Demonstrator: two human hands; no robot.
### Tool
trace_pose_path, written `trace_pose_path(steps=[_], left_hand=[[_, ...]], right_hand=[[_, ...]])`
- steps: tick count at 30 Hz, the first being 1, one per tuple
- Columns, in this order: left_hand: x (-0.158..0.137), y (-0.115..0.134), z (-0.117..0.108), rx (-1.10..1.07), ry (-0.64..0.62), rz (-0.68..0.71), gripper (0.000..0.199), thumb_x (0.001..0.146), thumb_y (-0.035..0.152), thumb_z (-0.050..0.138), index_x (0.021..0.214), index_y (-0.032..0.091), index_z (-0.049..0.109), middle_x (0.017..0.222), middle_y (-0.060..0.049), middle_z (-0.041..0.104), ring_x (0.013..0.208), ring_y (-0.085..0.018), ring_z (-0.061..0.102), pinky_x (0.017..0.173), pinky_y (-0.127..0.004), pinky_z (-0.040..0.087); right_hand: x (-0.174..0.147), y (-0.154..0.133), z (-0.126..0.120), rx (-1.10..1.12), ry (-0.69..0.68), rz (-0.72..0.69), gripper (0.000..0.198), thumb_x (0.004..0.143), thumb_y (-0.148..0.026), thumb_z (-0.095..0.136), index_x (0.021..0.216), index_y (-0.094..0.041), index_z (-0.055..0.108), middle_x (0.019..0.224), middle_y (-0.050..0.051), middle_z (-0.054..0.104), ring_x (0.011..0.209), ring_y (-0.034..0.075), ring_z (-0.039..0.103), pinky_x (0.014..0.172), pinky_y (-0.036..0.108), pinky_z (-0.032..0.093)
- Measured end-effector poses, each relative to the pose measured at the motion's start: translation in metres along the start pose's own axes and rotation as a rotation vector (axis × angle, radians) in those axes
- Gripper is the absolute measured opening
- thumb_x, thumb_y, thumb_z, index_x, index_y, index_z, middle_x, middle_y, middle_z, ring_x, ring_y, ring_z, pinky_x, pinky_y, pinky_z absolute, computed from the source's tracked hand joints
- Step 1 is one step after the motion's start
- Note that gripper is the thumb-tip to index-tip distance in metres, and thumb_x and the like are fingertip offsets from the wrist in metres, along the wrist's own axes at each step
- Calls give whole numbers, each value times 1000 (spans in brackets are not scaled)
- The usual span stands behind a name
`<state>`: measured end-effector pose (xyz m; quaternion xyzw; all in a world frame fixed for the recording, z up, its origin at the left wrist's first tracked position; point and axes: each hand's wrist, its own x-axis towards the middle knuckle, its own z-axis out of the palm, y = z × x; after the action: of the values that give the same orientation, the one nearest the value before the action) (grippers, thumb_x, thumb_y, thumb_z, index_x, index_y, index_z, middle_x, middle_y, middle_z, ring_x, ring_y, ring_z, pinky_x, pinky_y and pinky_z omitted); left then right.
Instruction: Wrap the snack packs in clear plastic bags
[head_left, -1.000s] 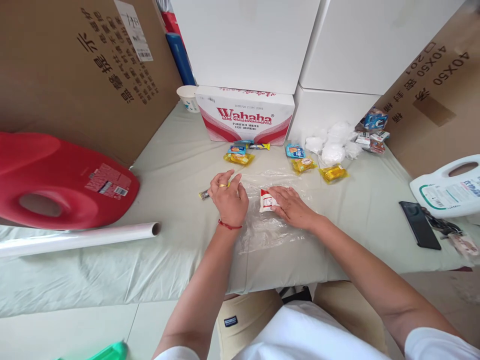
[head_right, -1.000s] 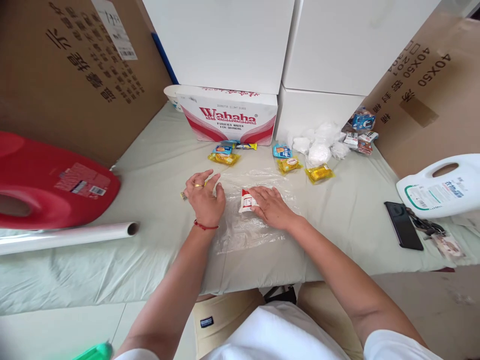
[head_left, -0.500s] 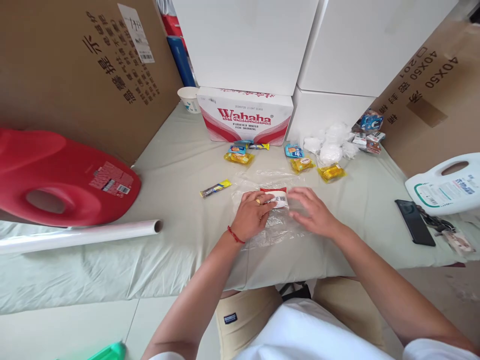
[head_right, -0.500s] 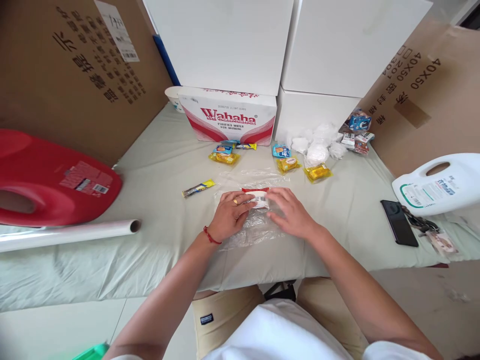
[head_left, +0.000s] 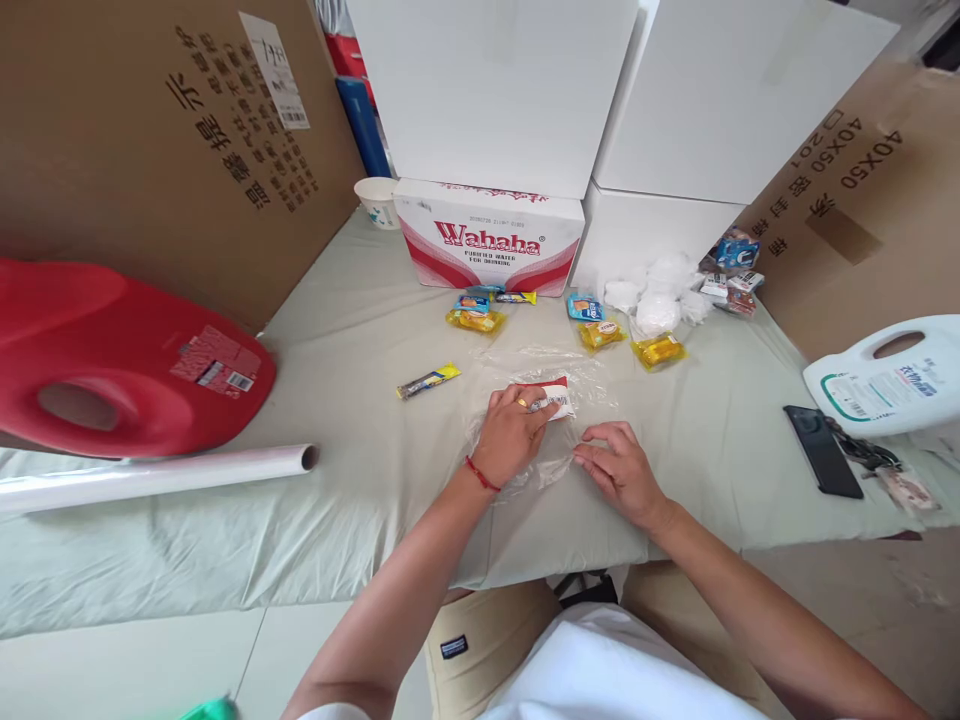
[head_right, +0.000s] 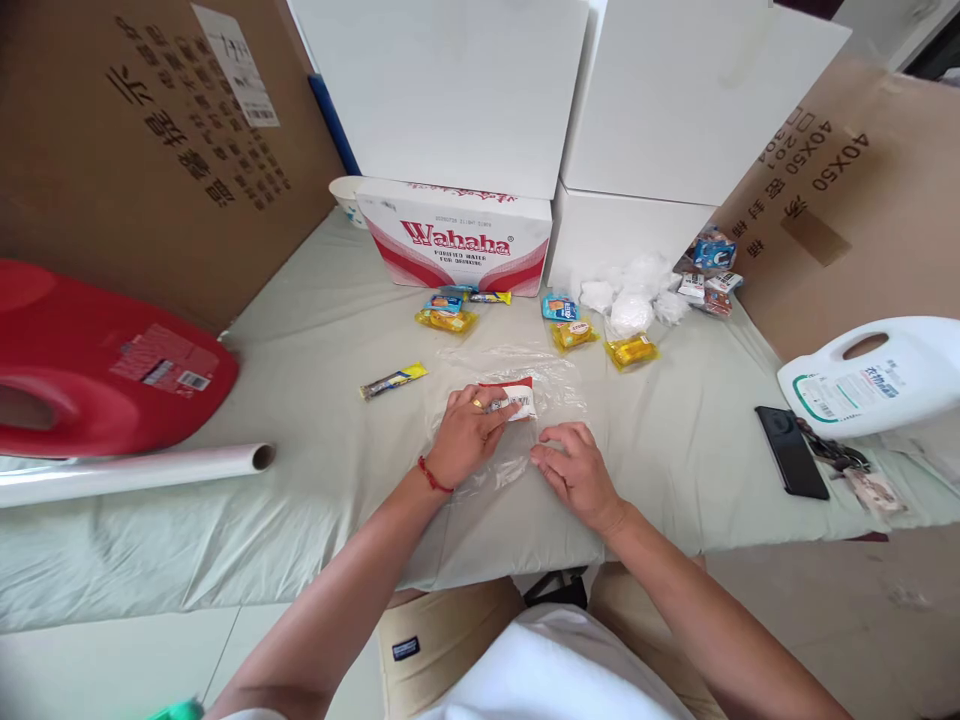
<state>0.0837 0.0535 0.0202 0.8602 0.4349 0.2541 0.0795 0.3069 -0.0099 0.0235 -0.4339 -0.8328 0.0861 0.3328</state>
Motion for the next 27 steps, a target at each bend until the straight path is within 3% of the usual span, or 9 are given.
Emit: trace_pose_path(steps=[2,6,10,13,17,21,24,27], left_hand=[[1,0,-1,-7,-1,7,35,96,19,53,122,31,73,126,-7,68,107,-26,54,82,-41,38],[5,1,-3,-31,-16,16,37,93,14,54,118,31,74,121,-7,69,104,-26,56,81,-41,38],[9,0,-5,-77,-18,25,41,91,10,49,115,30,75,116,-6,70,104,-25,60,89,-45,40],[6,-9,-12,-187,-33,22,49,89,7,44,123,30,71,119,-6,71,109,-24,63,100,-48,41],[-14,-27,-33,-375,-103,60,72,77,7,47,145,29,51,138,-5,65,128,-23,59,124,-51,23],[-38,-32,-40,-330,-174,121,83,75,16,60,154,27,36,159,-9,45,151,-30,36,128,-58,7],[-45,-30,-28,-259,-64,45,69,83,27,66,149,25,45,156,-13,49,151,-33,36,126,-61,9],[-39,-34,-15,-398,90,-141,28,94,34,57,117,24,67,122,-8,73,124,-26,63,121,-52,31]], right_hand=[[16,2,-8,6,29,-9,16,99,-21,57,107,-26,71,108,8,64,100,23,56,87,40,52],[52,12,-14,50,-46,28,17,103,-25,50,104,-24,67,105,7,60,93,19,60,80,32,51],[81,22,-7,70,-130,90,20,105,-28,45,100,-23,64,102,6,59,89,17,61,77,29,49],[94,29,3,88,-218,104,19,104,-28,46,99,-23,63,99,5,60,89,17,60,79,28,47],[101,38,12,84,-280,142,17,102,-26,49,98,-22,65,96,5,60,86,17,59,76,27,44],[104,42,12,88,-324,139,19,102,-25,49,96,-21,66,93,4,62,81,16,58,73,26,41],[107,42,9,111,-343,142,20,101,-26,50,95,-20,67,91,4,64,80,16,59,73,26,40],[110,43,6,134,-368,156,21,101,-27,50,96,-20,69,92,5,66,83,17,60,75,27,41]])
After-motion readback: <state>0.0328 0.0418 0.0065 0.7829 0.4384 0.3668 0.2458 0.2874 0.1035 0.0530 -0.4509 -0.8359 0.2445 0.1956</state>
